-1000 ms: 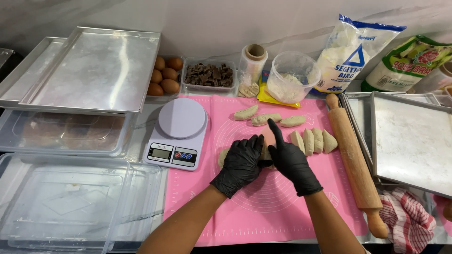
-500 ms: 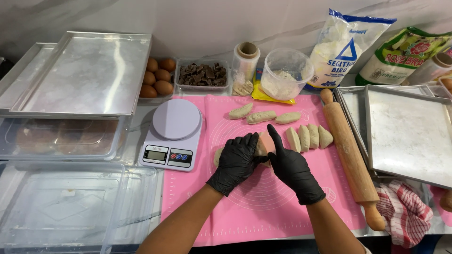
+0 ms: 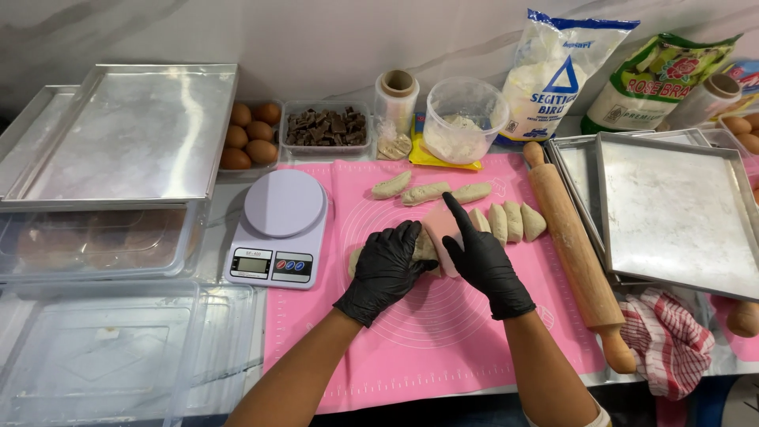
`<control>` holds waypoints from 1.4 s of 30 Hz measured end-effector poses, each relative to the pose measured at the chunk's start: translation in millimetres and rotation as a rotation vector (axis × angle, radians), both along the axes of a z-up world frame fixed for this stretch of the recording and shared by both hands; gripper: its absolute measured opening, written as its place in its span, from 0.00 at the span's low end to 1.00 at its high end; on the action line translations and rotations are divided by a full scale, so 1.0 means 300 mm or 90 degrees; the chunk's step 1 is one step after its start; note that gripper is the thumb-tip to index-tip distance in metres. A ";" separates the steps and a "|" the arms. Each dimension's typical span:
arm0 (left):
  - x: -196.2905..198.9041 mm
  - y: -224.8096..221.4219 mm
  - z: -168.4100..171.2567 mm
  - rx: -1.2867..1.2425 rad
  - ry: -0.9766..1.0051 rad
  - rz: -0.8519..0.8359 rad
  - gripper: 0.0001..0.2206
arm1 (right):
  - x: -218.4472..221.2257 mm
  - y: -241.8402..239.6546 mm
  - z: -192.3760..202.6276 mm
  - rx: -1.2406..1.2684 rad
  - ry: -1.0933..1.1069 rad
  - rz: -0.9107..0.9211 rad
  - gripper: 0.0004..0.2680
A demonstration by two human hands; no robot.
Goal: Kneading dough on a silicone mat, rolling it into a long cylinder, and cutting it into smaller portions using a dough scraper.
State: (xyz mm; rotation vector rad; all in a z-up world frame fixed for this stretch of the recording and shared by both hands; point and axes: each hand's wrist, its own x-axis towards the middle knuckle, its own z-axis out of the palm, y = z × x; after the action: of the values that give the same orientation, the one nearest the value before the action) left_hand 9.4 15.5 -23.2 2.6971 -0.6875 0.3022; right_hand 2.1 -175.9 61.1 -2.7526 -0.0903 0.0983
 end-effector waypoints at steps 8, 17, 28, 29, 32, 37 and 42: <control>0.013 -0.008 -0.065 0.003 -0.048 0.017 0.38 | 0.039 -0.108 -0.115 -0.145 -0.223 -0.056 0.31; 0.004 -0.011 0.064 -0.188 -0.165 0.017 0.38 | -0.012 -0.122 0.107 0.409 -0.372 -0.131 0.27; 0.227 -0.237 -0.030 -0.033 0.061 -0.295 0.14 | 0.028 -0.222 0.072 0.511 -0.554 -0.261 0.25; 0.228 -0.256 0.001 -0.032 0.057 -0.291 0.14 | 0.034 -0.238 0.070 0.514 -0.555 -0.256 0.25; 0.230 -0.288 0.095 -0.094 0.090 -0.265 0.14 | 0.045 -0.271 0.070 0.584 -0.540 -0.279 0.26; 0.226 -0.253 0.233 -0.288 0.207 -0.218 0.15 | 0.062 -0.322 0.037 0.642 -0.558 -0.282 0.24; 0.207 -0.189 0.359 -0.430 0.291 -0.194 0.15 | 0.020 -0.342 0.092 0.667 -0.575 -0.273 0.23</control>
State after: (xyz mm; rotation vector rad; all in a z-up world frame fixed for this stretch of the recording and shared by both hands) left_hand 71.6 -41.1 84.6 1.8897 -0.6848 -0.1416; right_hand 8.0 -278.6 88.6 -1.5331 0.1670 -0.9981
